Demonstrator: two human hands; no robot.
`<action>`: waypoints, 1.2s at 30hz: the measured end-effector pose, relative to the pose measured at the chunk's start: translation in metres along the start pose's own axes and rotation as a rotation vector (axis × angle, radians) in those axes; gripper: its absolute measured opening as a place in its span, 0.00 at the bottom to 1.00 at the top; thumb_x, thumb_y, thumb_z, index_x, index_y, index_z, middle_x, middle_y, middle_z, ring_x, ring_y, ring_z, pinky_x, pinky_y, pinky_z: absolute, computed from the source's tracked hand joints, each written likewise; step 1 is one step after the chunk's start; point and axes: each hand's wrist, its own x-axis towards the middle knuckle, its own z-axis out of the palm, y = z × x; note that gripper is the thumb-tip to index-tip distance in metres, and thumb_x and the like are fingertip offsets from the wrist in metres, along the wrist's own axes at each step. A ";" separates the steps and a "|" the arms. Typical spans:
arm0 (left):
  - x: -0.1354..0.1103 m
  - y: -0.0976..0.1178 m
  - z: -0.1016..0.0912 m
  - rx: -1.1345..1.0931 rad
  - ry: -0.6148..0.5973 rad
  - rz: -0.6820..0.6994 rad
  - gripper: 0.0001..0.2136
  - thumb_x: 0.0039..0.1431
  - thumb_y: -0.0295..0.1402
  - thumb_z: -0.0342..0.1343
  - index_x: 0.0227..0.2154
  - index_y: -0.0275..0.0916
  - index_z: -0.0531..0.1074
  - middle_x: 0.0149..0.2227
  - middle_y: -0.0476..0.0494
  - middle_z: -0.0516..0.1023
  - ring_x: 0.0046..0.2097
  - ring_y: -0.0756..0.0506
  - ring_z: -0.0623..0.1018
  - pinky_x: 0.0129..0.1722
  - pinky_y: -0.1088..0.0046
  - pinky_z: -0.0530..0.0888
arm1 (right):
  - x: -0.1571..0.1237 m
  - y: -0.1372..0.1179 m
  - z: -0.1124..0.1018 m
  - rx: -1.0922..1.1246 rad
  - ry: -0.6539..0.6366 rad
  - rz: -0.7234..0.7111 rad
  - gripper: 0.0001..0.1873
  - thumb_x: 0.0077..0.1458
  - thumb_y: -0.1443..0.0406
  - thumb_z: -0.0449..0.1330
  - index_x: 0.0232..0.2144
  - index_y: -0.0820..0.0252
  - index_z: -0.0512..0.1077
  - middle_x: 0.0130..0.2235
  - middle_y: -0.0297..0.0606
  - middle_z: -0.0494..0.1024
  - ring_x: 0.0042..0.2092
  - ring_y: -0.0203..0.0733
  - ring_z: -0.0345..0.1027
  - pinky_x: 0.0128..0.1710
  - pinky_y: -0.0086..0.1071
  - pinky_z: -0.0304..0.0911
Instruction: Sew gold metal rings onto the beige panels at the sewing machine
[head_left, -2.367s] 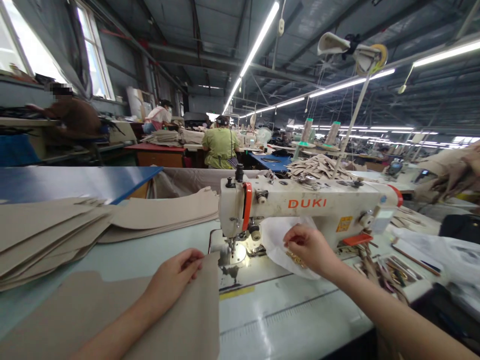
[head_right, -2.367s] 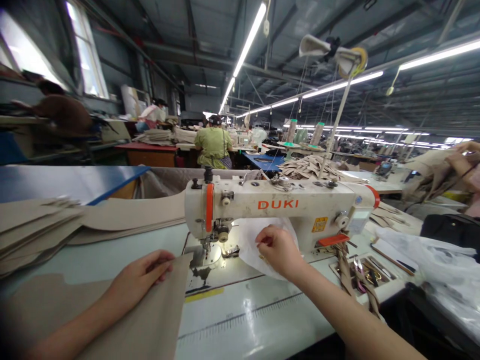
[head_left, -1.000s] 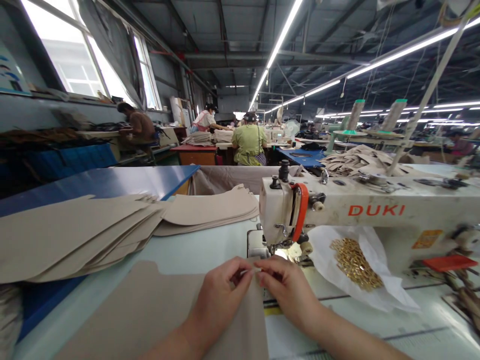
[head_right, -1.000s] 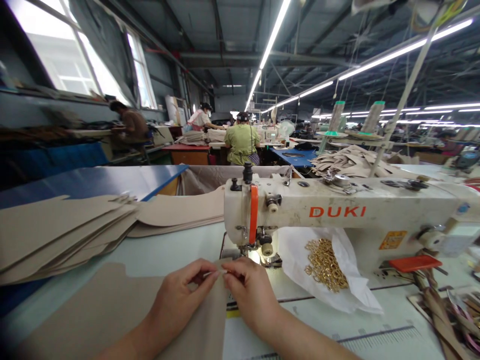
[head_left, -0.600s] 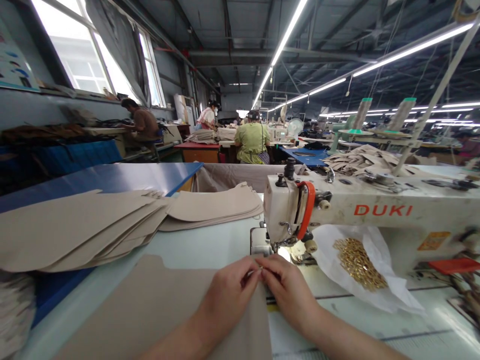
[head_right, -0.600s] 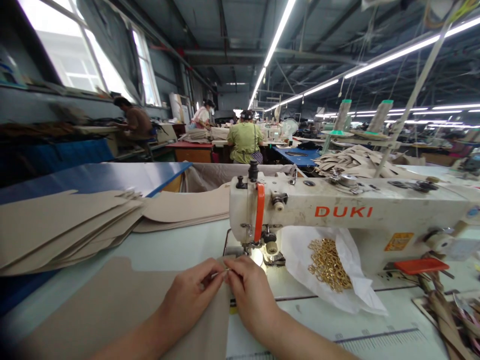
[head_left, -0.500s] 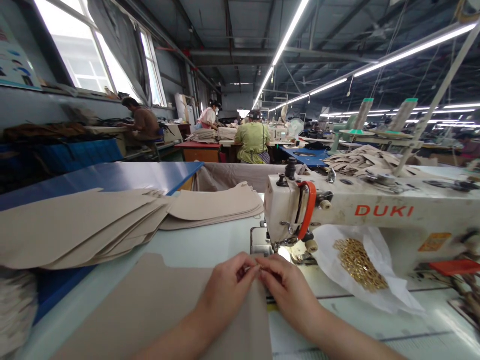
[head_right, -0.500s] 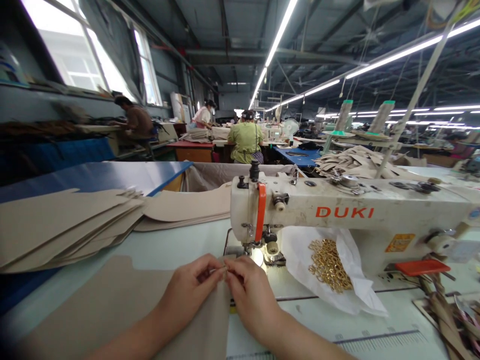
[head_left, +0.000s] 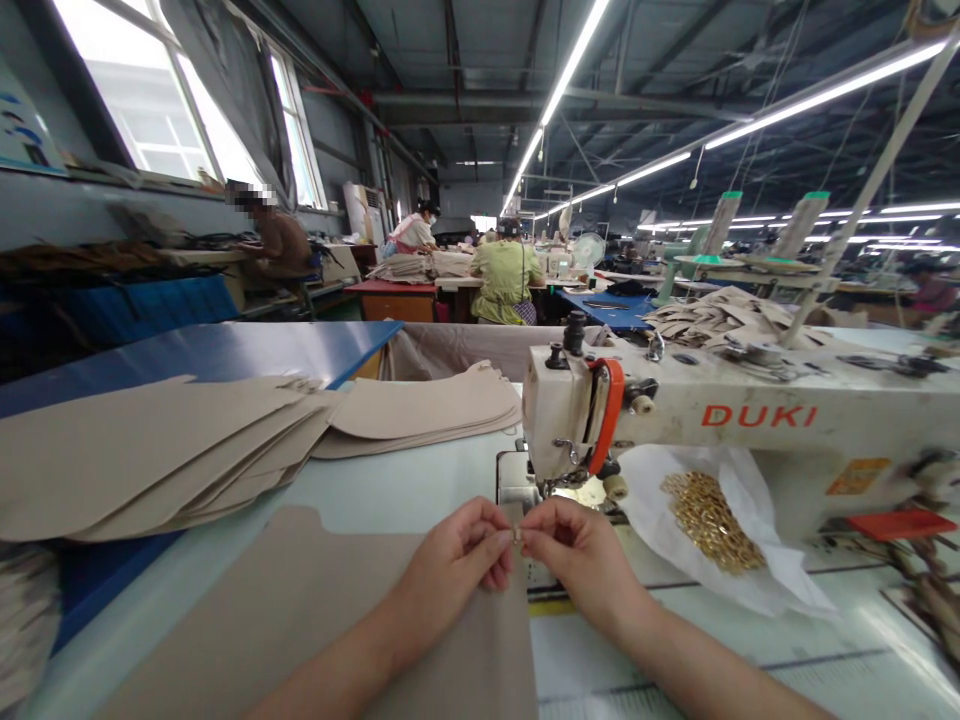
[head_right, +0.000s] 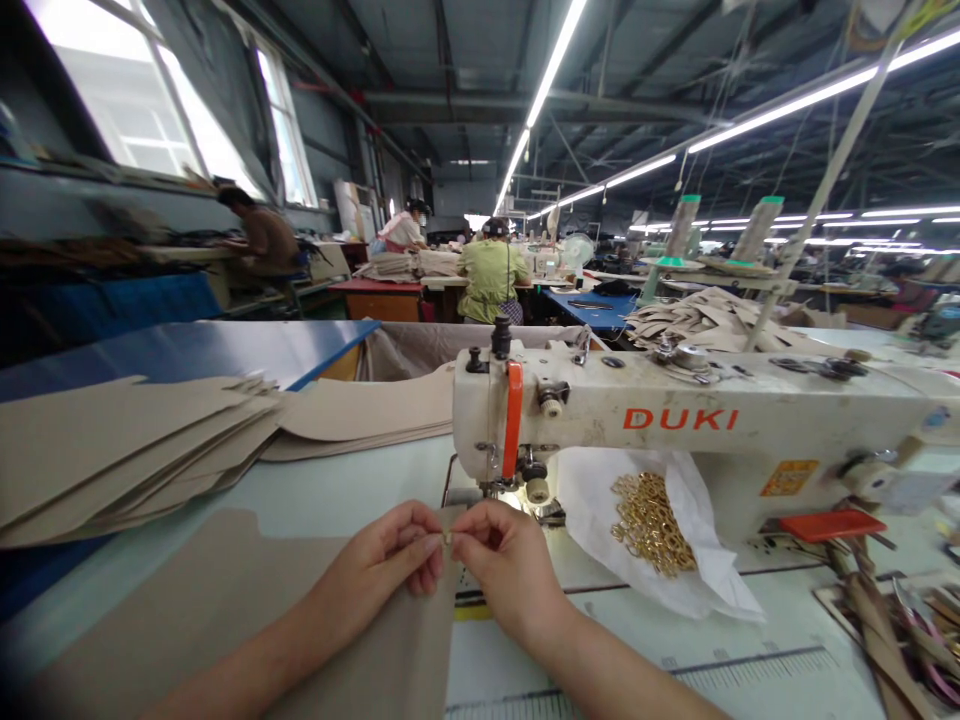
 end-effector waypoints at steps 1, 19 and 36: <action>0.000 0.001 -0.001 -0.006 -0.001 -0.018 0.09 0.53 0.39 0.53 0.29 0.38 0.64 0.22 0.51 0.73 0.24 0.50 0.72 0.26 0.74 0.68 | 0.001 -0.001 0.000 0.020 0.010 0.016 0.06 0.42 0.65 0.64 0.22 0.61 0.70 0.20 0.29 0.71 0.23 0.32 0.62 0.25 0.26 0.56; 0.000 0.009 -0.006 -0.299 0.043 -0.208 0.13 0.47 0.40 0.60 0.31 0.36 0.69 0.24 0.48 0.76 0.26 0.50 0.75 0.27 0.76 0.68 | -0.003 -0.012 -0.005 0.314 -0.113 0.275 0.18 0.35 0.56 0.71 0.25 0.62 0.74 0.24 0.33 0.75 0.25 0.32 0.68 0.29 0.27 0.64; 0.001 0.010 -0.004 0.015 0.081 -0.087 0.04 0.38 0.30 0.57 0.19 0.37 0.67 0.19 0.54 0.68 0.24 0.52 0.67 0.25 0.77 0.62 | -0.012 -0.003 0.004 0.015 -0.112 -0.003 0.07 0.47 0.63 0.63 0.26 0.60 0.70 0.23 0.29 0.68 0.26 0.32 0.61 0.27 0.26 0.57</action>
